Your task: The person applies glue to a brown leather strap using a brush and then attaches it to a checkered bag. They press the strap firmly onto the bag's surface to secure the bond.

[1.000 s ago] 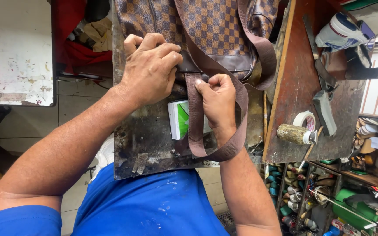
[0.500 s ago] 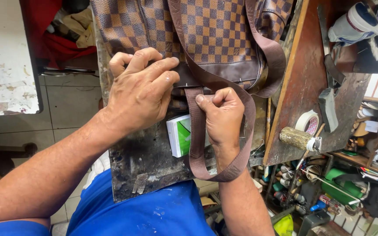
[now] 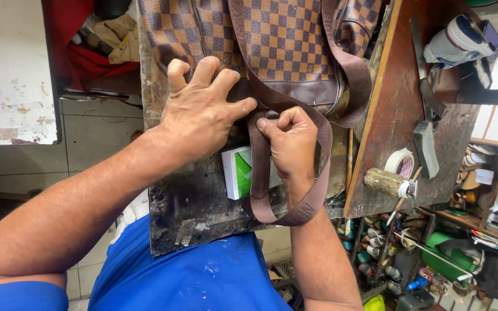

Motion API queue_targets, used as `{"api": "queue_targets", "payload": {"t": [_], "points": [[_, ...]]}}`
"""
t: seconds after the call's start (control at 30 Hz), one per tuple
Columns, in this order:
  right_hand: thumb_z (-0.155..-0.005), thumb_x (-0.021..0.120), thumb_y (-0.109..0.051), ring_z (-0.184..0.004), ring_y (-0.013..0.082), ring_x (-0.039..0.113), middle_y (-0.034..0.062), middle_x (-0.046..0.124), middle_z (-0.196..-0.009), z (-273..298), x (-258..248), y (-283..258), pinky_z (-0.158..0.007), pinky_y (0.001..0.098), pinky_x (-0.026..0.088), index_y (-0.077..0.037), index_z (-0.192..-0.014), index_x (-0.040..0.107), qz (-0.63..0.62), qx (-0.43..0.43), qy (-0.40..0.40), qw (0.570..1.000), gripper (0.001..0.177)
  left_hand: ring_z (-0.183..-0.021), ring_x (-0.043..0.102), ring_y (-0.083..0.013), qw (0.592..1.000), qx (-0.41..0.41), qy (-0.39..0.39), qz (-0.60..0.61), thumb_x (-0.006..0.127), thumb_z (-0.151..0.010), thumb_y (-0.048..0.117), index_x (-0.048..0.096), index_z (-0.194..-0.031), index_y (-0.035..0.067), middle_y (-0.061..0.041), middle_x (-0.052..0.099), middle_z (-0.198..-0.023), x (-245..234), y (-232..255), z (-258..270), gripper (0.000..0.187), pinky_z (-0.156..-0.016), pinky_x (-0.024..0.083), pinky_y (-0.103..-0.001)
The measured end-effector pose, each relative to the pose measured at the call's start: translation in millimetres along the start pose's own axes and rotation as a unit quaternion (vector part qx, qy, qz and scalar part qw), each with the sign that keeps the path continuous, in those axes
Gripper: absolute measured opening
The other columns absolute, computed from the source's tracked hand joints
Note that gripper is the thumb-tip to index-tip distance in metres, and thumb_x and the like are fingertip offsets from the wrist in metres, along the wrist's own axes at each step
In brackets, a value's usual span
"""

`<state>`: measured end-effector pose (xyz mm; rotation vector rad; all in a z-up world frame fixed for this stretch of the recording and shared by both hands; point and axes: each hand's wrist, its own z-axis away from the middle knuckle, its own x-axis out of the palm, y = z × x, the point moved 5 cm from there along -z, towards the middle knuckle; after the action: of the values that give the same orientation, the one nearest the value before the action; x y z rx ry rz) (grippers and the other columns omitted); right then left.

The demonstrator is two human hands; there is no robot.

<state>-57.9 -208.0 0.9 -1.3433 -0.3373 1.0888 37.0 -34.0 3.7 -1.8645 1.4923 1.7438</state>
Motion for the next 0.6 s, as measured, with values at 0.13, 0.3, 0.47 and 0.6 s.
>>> {"api": "queue_targets", "payload": {"t": [0.13, 0.3, 0.47, 0.6], "points": [[-0.079, 0.084, 0.003, -0.063, 0.0025, 0.043, -0.0071, 0.046, -0.068, -6.2, -3.0, 2.3, -0.058, 0.0197, 0.041, -0.019, -0.073, 0.045, 0.029, -0.027, -0.021, 0.999, 0.045, -0.123, 0.045, -0.0335, 0.997, 0.029, -0.01, -0.07, 0.064, -0.088, 0.028, 0.075, -0.103, 0.031, -0.009, 0.053, -0.12, -1.3, 9.2, -3.0, 0.019, -0.101, 0.022, -0.057], [-0.082, 0.082, 0.003, -0.061, 0.0023, 0.043, -0.0066, 0.047, -0.067, -6.4, -5.3, 2.1, -0.055, 0.0196, 0.042, -0.019, -0.074, 0.046, 0.014, -0.038, -0.031, 0.999, 0.043, -0.122, 0.046, -0.0307, 0.987, 0.057, -0.036, -0.145, 0.062, -0.091, 0.028, 0.073, -0.099, 0.023, -0.006, 0.053, -0.117, 0.4, 25.8, -4.9, 0.015, -0.105, 0.024, -0.058], [-0.087, 0.076, -0.001, -0.048, 0.0094, 0.054, 0.0042, 0.058, -0.064, 4.3, -23.9, 6.6, -0.037, 0.0266, 0.047, -0.015, -0.092, 0.053, 0.003, 0.017, -0.11, 0.994, 0.027, -0.102, 0.052, -0.0285, 0.97, 0.066, 0.075, -0.223, 0.063, -0.091, 0.031, 0.075, -0.086, 0.025, -0.001, 0.057, -0.101, -4.5, 45.1, 3.5, 0.015, -0.1, 0.033, -0.055], [-0.086, 0.074, -0.002, -0.059, 0.0122, 0.062, 0.0089, 0.07, -0.09, 42.3, -47.5, -36.1, -0.057, 0.0248, 0.055, -0.01, -0.108, 0.055, 0.185, -0.223, -0.168, 0.942, 0.03, -0.121, 0.05, -0.0347, 0.985, -0.021, -0.117, -0.125, 0.048, -0.108, 0.033, 0.076, -0.108, 0.017, -0.01, 0.058, -0.116, 0.0, 45.3, -4.8, 0.032, -0.098, 0.029, -0.06]]}}
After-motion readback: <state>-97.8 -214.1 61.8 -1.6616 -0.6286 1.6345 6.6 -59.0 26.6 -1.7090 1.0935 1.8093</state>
